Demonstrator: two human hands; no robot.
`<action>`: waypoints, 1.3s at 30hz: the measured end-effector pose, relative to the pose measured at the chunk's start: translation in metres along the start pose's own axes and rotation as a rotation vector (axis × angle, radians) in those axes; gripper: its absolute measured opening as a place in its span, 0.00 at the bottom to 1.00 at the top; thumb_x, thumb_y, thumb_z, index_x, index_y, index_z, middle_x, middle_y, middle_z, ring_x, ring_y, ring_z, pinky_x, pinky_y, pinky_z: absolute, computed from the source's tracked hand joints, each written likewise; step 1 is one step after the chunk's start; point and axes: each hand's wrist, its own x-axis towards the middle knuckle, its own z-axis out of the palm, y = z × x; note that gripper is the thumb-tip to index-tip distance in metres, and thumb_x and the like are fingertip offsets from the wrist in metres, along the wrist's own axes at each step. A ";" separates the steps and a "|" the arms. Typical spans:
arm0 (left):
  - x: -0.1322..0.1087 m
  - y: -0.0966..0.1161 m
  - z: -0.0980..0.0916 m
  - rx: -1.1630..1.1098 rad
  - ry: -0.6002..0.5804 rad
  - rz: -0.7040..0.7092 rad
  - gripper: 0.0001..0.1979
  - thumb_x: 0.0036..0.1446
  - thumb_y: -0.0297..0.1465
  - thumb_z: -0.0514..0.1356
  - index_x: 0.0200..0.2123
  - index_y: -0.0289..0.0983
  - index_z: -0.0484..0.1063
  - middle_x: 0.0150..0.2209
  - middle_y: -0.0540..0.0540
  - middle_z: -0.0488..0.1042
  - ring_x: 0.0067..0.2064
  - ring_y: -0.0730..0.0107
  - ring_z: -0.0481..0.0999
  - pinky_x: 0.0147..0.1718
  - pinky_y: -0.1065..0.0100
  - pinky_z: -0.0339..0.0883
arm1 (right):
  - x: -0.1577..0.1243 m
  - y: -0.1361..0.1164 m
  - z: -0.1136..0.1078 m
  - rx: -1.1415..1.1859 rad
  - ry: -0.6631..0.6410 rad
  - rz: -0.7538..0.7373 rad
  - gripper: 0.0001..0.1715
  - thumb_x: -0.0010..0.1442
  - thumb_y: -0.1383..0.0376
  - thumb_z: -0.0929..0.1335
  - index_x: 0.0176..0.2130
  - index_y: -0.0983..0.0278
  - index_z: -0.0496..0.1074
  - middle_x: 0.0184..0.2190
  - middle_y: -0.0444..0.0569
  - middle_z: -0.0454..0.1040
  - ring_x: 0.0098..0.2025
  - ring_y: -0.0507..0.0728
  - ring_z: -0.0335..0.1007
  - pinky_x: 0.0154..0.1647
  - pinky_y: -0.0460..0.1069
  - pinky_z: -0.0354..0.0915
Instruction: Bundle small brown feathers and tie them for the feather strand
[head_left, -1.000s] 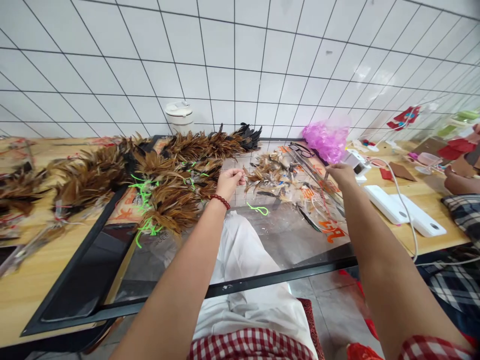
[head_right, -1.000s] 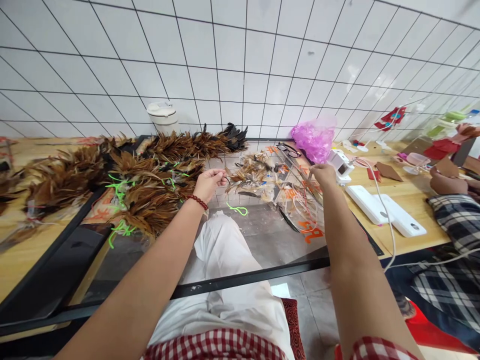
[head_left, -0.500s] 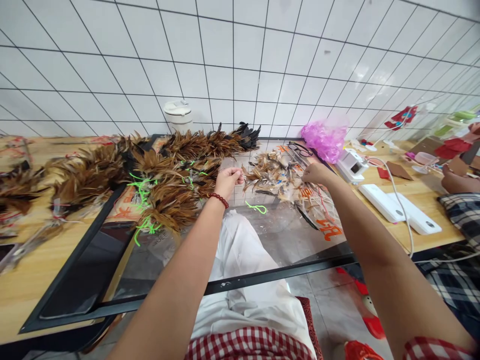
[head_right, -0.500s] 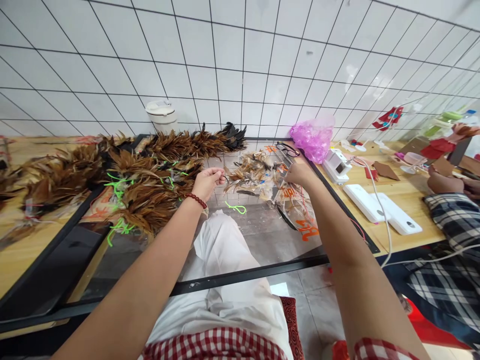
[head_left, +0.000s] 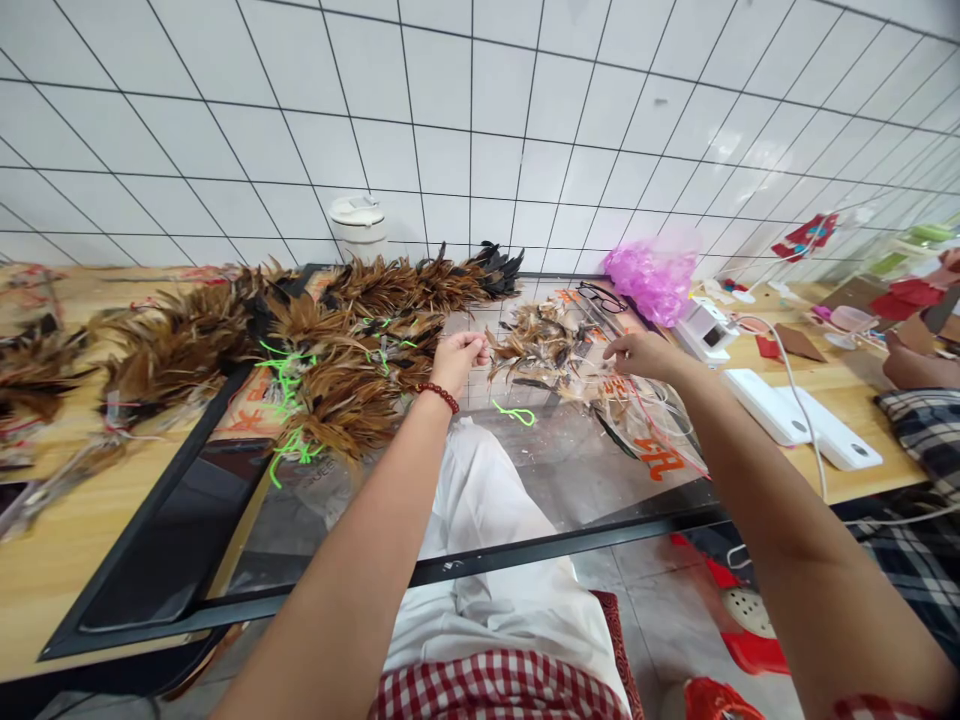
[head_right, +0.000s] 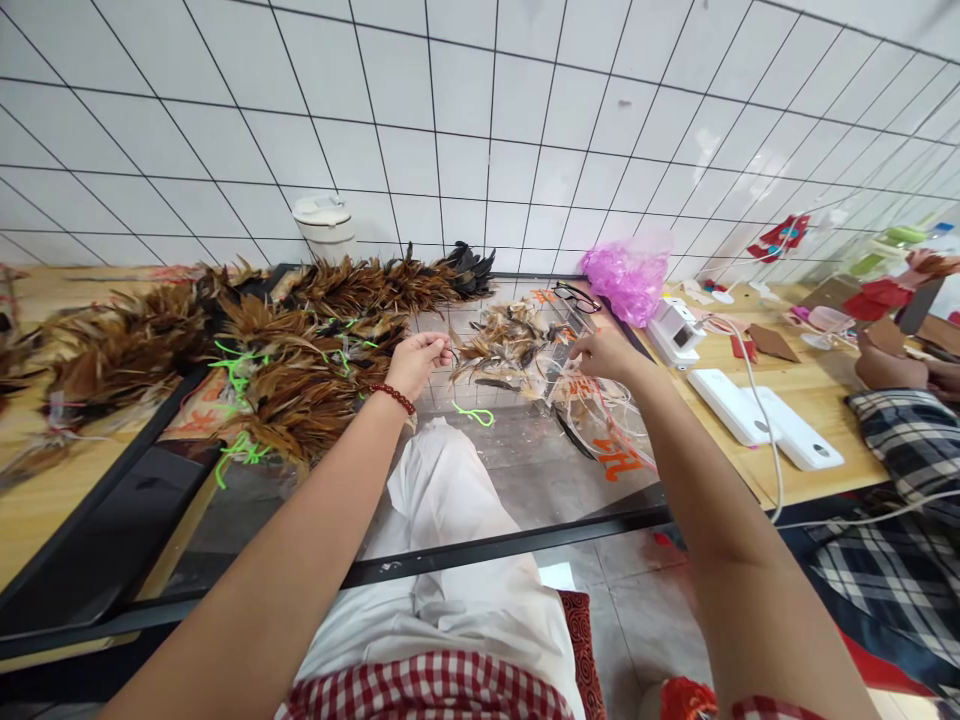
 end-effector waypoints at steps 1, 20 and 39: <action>0.000 0.000 0.000 0.000 -0.001 0.002 0.01 0.50 0.21 0.61 0.28 0.31 0.71 0.24 0.49 0.72 0.23 0.79 0.70 0.27 0.73 0.66 | 0.000 0.001 0.004 -0.018 -0.011 -0.022 0.14 0.46 0.68 0.67 0.35 0.62 0.77 0.29 0.45 0.75 0.30 0.53 0.68 0.30 0.46 0.59; 0.000 0.000 -0.001 0.002 -0.011 0.006 0.02 0.51 0.21 0.60 0.27 0.31 0.71 0.24 0.48 0.72 0.23 0.79 0.70 0.27 0.72 0.66 | -0.010 0.009 -0.019 0.047 0.022 0.111 0.10 0.45 0.60 0.72 0.31 0.62 0.75 0.31 0.48 0.77 0.34 0.57 0.71 0.34 0.50 0.63; 0.000 -0.001 -0.001 0.007 0.000 0.018 0.02 0.51 0.22 0.61 0.27 0.31 0.72 0.24 0.49 0.71 0.23 0.79 0.70 0.26 0.73 0.66 | -0.042 -0.023 -0.024 0.161 0.012 -0.208 0.07 0.49 0.65 0.67 0.30 0.60 0.76 0.30 0.46 0.77 0.32 0.54 0.70 0.36 0.48 0.63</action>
